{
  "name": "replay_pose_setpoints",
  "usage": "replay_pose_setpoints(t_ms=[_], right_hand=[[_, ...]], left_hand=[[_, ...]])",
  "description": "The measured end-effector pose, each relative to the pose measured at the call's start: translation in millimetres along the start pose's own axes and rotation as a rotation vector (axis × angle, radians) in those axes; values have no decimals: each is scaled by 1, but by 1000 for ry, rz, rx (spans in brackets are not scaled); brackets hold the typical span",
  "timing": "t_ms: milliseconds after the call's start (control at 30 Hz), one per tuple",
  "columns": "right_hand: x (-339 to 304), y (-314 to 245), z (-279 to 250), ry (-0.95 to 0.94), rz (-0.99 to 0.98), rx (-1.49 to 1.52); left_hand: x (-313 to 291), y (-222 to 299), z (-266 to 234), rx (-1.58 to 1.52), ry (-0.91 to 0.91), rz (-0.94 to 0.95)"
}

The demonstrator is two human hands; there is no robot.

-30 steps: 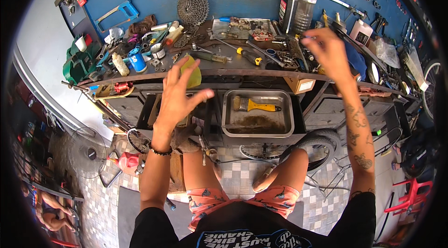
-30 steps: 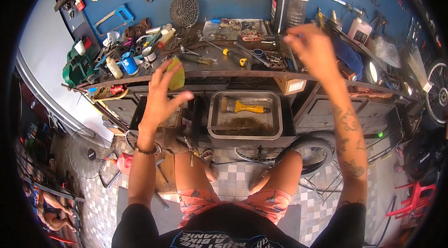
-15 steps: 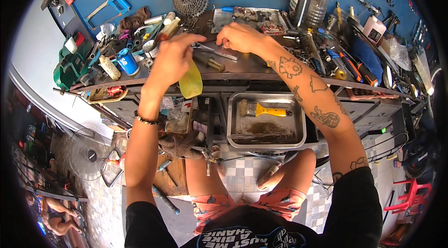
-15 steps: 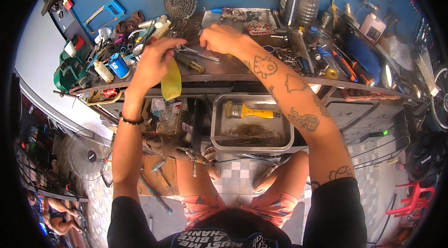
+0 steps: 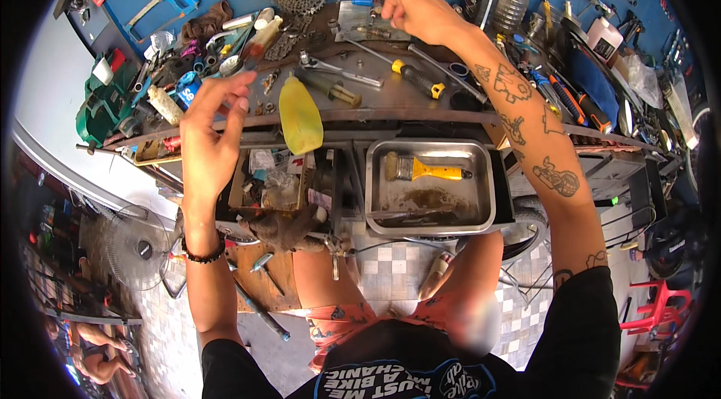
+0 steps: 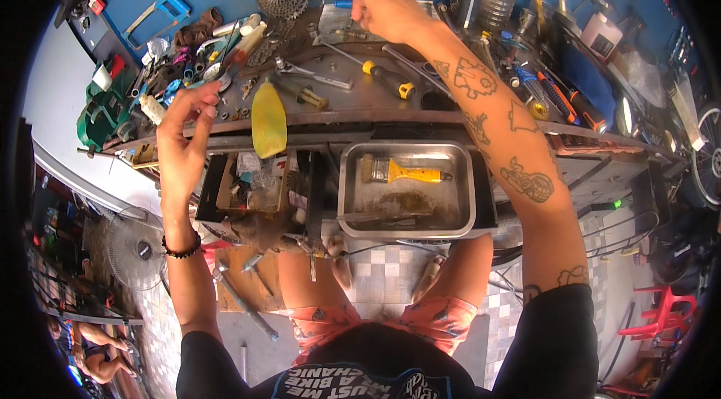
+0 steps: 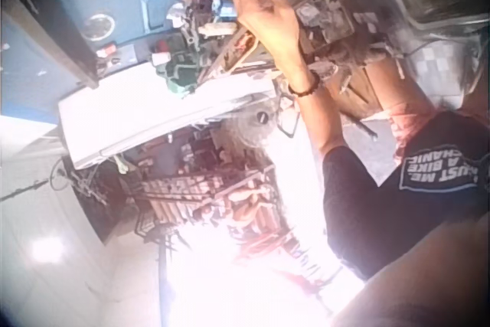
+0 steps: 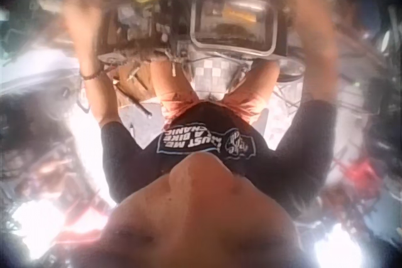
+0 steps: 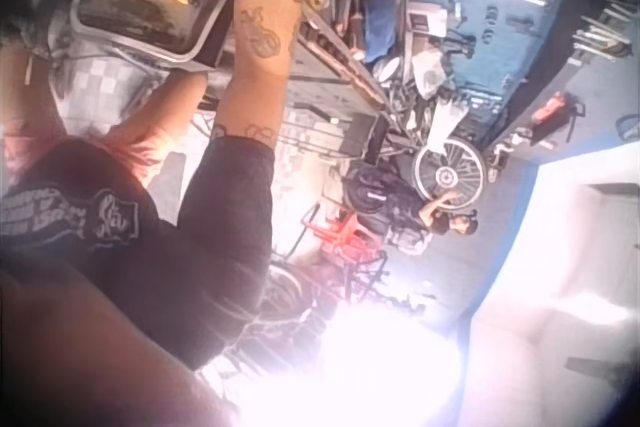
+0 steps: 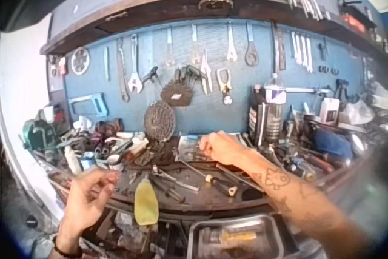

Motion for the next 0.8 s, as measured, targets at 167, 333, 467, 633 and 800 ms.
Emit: replay_pose_setpoints(t_ms=[167, 333, 467, 633, 800], right_hand=[[20, 1, 33, -96, -204, 39], [48, -2, 71, -142, -292, -65], [56, 2, 84, -249, -240, -83], [58, 2, 89, -257, -279, -83], [62, 14, 94, -278, -228, -135]], left_hand=[[9, 25, 36, -32, -184, 70], [-65, 95, 110, -507, -574, 140], [-112, 104, 184, -33, -576, 292], [-142, 84, 226, 134, -654, 277], [-151, 81, 236, 241, -701, 309]])
Point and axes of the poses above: each hand's wrist, its own x-axis towards the middle knuckle, its own z-axis out of the palm, y = z × x, the point moved 10 cm from there along x, towards the middle knuckle
